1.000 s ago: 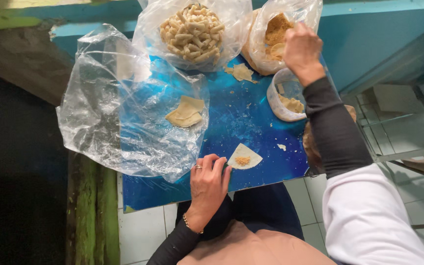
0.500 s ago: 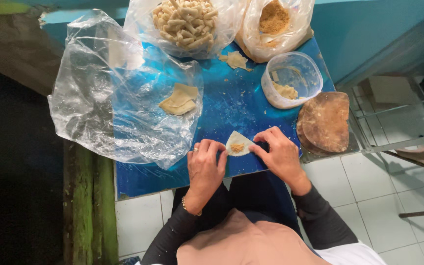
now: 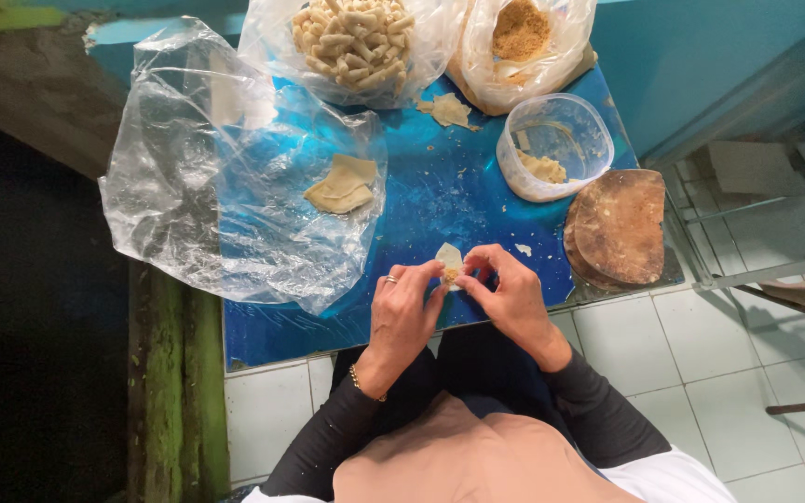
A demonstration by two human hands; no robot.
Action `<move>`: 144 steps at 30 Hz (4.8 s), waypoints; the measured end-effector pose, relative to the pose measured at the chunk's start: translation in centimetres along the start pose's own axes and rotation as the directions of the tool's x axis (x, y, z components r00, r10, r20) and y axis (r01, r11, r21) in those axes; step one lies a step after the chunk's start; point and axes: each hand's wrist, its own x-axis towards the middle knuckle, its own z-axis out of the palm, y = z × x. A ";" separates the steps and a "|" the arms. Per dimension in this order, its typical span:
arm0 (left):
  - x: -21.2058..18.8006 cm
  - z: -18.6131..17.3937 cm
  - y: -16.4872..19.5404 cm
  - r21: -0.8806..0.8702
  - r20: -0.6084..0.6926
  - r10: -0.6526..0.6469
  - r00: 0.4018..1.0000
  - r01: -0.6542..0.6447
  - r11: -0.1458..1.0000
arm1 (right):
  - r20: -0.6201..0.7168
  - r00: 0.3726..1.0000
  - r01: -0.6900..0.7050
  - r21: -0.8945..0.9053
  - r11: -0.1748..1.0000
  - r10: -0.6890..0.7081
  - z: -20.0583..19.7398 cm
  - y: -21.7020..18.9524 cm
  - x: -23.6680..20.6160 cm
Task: The person sits at a small blue table and folds small square dough wrappers around a bit of filling, pinching them closed by hand. They take wrappers and filling from plastic bags and a container, and place the folded pastries into a plastic bag with a pile of finished ones.
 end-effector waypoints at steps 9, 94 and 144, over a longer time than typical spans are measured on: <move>0.1 -0.1 -1.3 0.091 0.138 0.199 0.970 -0.212 0.973 | 0.051 0.907 0.416 -0.263 0.871 -0.418 -0.5 -0.4 -0.8; 3.2 1.1 -3.2 -0.043 0.172 0.012 0.985 -0.005 0.999 | 0.091 0.879 0.452 -0.466 0.760 -0.467 0.2 0.7 3.6; 3.6 0.5 -2.0 -0.245 -0.079 -0.127 0.989 0.104 0.964 | 0.517 0.856 -0.317 0.548 0.774 -0.016 6.5 2.0 20.3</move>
